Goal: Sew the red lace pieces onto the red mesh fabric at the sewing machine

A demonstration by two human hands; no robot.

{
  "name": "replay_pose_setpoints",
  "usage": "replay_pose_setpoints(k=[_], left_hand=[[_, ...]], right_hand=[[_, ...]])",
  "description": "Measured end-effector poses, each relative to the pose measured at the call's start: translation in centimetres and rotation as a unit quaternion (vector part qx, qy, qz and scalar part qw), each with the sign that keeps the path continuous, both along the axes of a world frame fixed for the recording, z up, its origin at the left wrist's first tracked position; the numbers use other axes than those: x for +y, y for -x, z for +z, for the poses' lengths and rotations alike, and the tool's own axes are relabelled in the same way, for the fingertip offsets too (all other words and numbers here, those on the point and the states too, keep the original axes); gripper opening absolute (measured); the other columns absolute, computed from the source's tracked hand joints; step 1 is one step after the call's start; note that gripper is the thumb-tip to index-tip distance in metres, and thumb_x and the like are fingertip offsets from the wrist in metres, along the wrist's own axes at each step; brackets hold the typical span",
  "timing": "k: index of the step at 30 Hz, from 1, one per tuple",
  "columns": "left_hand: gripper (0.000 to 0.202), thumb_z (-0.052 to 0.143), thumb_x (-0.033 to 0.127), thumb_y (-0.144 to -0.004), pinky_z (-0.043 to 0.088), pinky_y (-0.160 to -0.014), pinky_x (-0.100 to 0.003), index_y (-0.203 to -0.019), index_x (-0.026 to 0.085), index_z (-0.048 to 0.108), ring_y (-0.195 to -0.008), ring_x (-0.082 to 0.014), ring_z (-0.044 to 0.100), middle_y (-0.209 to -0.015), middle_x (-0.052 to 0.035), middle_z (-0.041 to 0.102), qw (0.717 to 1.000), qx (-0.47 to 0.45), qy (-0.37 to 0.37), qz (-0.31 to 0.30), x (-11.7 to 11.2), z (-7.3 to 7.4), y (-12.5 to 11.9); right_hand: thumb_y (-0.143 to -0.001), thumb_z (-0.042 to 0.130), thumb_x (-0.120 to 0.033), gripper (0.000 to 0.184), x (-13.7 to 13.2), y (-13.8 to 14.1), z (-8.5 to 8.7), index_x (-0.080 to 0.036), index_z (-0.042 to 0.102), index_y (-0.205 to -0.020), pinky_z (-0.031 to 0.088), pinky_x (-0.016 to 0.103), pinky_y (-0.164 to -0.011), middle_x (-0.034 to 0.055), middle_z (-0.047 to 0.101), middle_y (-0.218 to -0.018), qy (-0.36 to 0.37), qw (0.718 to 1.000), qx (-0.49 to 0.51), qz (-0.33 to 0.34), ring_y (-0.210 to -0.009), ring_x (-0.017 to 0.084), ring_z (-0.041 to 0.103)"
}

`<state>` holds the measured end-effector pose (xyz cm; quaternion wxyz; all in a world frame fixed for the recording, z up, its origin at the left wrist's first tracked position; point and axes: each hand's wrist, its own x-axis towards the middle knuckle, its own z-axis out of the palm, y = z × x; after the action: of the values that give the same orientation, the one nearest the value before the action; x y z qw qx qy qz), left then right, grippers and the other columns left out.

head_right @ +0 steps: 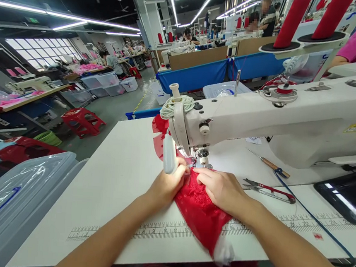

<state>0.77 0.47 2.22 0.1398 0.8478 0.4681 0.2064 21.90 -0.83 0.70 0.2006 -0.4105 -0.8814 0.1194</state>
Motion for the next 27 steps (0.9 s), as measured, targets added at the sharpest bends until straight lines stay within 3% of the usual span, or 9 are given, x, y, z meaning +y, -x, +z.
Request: replay_pose_setpoints(k=[2,4,8,10,13,17,20,24,27], left_hand=[[0.021,0.035,0.008,-0.087,0.046,-0.070,-0.032,-0.085,0.021,0.051,-0.079,-0.0198,0.052,-0.090,-0.0062,0.056,0.999,0.007,0.004,-0.052,-0.4,-0.6,0.0],[0.019,0.036,0.013,-0.091,0.046,-0.070,-0.033,-0.083,0.020,0.051,-0.077,-0.0198,0.051,-0.088,-0.0064,0.057,0.998,0.009,0.003,-0.066,-0.8,-0.8,-0.1],[0.012,0.052,0.029,-0.092,0.046,-0.070,-0.033,-0.084,0.019,0.051,-0.079,-0.0202,0.054,-0.088,-0.0055,0.057,0.999,0.000,0.006,0.051,-1.0,-0.4,-0.5],[0.019,0.063,0.034,-0.085,0.046,-0.069,-0.034,-0.085,0.020,0.051,-0.080,-0.0219,0.054,-0.088,-0.0050,0.056,0.993,0.032,0.017,0.114,-1.0,-0.1,-0.9],[0.022,0.068,0.034,-0.081,0.045,-0.070,-0.034,-0.081,0.020,0.051,-0.082,-0.0223,0.055,-0.088,-0.0043,0.056,0.989,0.054,0.038,0.129,-1.0,0.0,-1.4],[0.025,0.067,0.029,-0.083,0.043,-0.068,-0.031,-0.070,0.020,0.047,-0.078,-0.0192,0.055,-0.083,-0.0020,0.056,0.991,0.043,0.063,0.112,-1.1,0.1,-1.8],[0.025,0.070,0.038,-0.082,0.041,-0.065,-0.031,-0.080,0.020,0.051,-0.076,-0.0209,0.054,-0.079,-0.0015,0.054,0.987,0.070,0.044,0.141,-1.1,0.4,-1.8],[0.033,0.068,0.039,-0.083,0.037,-0.064,-0.032,-0.070,0.021,0.044,-0.072,-0.0212,0.051,-0.070,0.0000,0.045,0.982,0.090,0.032,0.162,-1.2,0.6,-1.6],[0.038,0.058,0.032,-0.086,0.031,-0.058,-0.028,-0.063,0.022,0.030,-0.059,-0.0142,0.040,-0.060,0.0038,0.034,0.989,-0.030,0.095,0.107,-1.4,0.3,-1.4]], right_hand=[[-0.079,0.038,-0.002,0.034,0.0,-0.2,0.2,-0.024,0.063,-0.086,0.051,0.028,-0.077,-0.0008,0.064,-0.132,-0.016,1.000,-0.006,0.012,-0.104,0.019,0.066],[-0.082,0.039,-0.005,0.032,-0.1,-0.3,0.3,-0.023,0.064,-0.085,0.050,0.027,-0.069,0.0001,0.068,-0.124,-0.042,0.999,-0.010,0.007,-0.097,0.018,0.068],[-0.094,0.044,-0.024,0.021,-0.2,0.2,0.1,-0.022,0.064,-0.090,0.042,0.028,-0.053,0.0015,0.071,-0.090,-0.086,0.989,0.001,-0.120,-0.068,0.017,0.065],[-0.095,0.049,-0.035,0.020,0.0,0.6,-0.2,-0.021,0.063,-0.091,0.040,0.029,-0.052,0.0025,0.068,-0.086,-0.088,0.977,-0.012,-0.195,-0.071,0.019,0.065],[-0.088,0.061,-0.044,0.023,0.4,1.1,-0.6,-0.020,0.062,-0.088,0.041,0.030,-0.054,0.0060,0.064,-0.090,-0.080,0.964,-0.070,-0.243,-0.080,0.025,0.064],[-0.085,0.061,-0.029,0.012,0.7,1.4,-0.9,-0.023,0.056,-0.077,0.042,0.028,-0.057,0.0017,0.062,-0.085,-0.038,0.976,-0.013,-0.213,-0.070,0.018,0.061],[-0.087,0.054,-0.022,0.005,0.8,1.5,-1.1,-0.024,0.057,-0.082,0.039,0.027,-0.053,-0.0005,0.066,-0.082,-0.029,0.977,0.021,-0.210,-0.065,0.017,0.060],[-0.087,0.048,-0.012,0.020,0.6,1.6,-1.2,-0.022,0.063,-0.096,0.036,0.029,-0.053,0.0025,0.067,-0.079,-0.105,0.972,-0.044,-0.207,-0.065,0.019,0.060],[-0.088,0.042,-0.008,0.027,0.3,1.6,-0.8,-0.019,0.066,-0.094,0.041,0.033,-0.063,0.0087,0.067,-0.085,-0.194,0.963,-0.045,-0.179,-0.075,0.023,0.060]])
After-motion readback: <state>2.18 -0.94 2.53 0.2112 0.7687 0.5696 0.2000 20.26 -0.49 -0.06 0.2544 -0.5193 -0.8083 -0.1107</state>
